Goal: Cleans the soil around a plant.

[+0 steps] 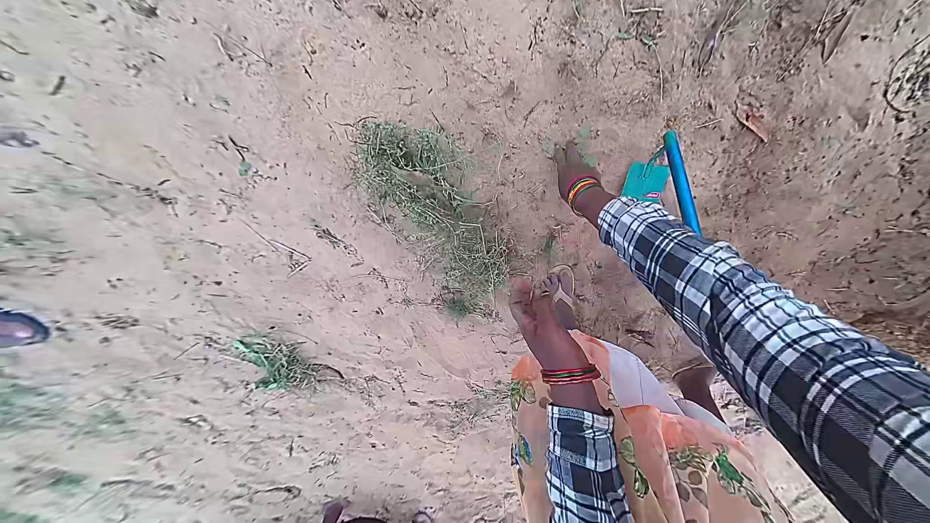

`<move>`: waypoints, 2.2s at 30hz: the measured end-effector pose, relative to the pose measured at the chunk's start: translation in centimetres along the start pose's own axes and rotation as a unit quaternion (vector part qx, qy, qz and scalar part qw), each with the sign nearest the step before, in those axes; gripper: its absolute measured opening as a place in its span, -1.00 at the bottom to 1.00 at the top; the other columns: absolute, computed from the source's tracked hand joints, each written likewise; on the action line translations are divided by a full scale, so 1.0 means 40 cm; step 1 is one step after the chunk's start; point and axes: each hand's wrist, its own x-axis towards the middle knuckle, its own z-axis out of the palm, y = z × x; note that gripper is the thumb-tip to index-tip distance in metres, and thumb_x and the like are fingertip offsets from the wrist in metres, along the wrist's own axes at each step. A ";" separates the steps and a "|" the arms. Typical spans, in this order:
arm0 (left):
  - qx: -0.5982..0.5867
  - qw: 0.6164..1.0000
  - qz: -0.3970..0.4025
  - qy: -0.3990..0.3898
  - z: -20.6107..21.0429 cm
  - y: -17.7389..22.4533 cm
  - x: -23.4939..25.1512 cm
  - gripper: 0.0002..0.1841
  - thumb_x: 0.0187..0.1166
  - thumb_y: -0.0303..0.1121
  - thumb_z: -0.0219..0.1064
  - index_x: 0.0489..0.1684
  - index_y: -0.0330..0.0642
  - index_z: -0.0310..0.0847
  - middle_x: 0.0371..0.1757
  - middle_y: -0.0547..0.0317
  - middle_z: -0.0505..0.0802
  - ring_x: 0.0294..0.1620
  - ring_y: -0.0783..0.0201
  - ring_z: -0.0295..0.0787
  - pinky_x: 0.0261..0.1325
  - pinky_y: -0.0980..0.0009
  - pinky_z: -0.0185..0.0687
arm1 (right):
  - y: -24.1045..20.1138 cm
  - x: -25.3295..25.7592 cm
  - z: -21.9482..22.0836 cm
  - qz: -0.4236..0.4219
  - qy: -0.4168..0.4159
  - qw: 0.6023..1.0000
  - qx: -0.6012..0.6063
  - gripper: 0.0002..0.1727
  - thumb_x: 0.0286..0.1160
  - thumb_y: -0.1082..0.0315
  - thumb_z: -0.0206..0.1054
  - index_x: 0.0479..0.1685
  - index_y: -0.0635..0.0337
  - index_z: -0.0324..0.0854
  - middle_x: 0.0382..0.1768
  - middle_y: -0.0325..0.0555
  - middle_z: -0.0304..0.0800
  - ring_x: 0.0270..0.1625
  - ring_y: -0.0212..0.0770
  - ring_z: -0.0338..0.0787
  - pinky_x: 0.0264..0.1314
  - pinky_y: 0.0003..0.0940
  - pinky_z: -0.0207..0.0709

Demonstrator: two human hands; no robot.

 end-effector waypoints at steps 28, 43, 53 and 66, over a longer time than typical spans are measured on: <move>-0.003 1.000 -0.021 0.010 0.004 -0.004 0.005 -0.55 0.75 -0.48 0.02 0.62 -0.20 0.30 0.54 -0.04 0.54 0.43 0.13 0.51 0.44 0.09 0.43 | 0.132 -0.215 0.165 -0.116 -0.073 0.983 0.124 -0.53 0.86 0.20 0.04 0.34 0.48 0.59 0.14 0.45 0.77 0.28 0.40 0.77 0.37 0.33 0.52; 0.023 0.998 -0.061 -0.015 0.037 -0.008 -0.004 -0.55 0.75 -0.50 0.00 0.63 -0.17 0.29 0.52 -0.01 0.55 0.41 0.16 0.51 0.42 0.14 0.44 | 0.134 0.002 0.046 -0.084 -0.127 0.988 0.017 -0.53 0.82 0.10 0.11 0.09 0.39 0.72 0.20 0.41 0.77 0.36 0.41 0.72 0.29 0.50 0.50; 0.005 0.998 -0.056 -0.003 0.030 -0.012 -0.011 -0.57 0.78 -0.49 -0.02 0.61 -0.16 0.33 0.55 0.00 0.54 0.44 0.14 0.51 0.41 0.11 0.44 | 0.085 -0.115 0.277 -0.104 -0.227 0.967 -0.053 -0.51 0.72 0.34 0.20 0.62 -0.11 0.56 0.40 0.23 0.73 0.39 0.40 0.71 0.24 0.51 0.53; 0.419 0.903 0.001 0.098 -0.484 -0.196 0.544 -0.45 0.65 -0.61 0.13 0.69 -0.33 0.32 0.62 -0.24 0.55 0.53 -0.06 0.57 0.55 0.08 0.46 | 0.227 -0.246 0.267 0.081 -0.060 0.961 0.257 -0.28 0.94 -0.11 -0.19 0.36 0.46 0.54 0.08 0.48 0.76 0.15 0.36 0.81 0.32 0.33 0.54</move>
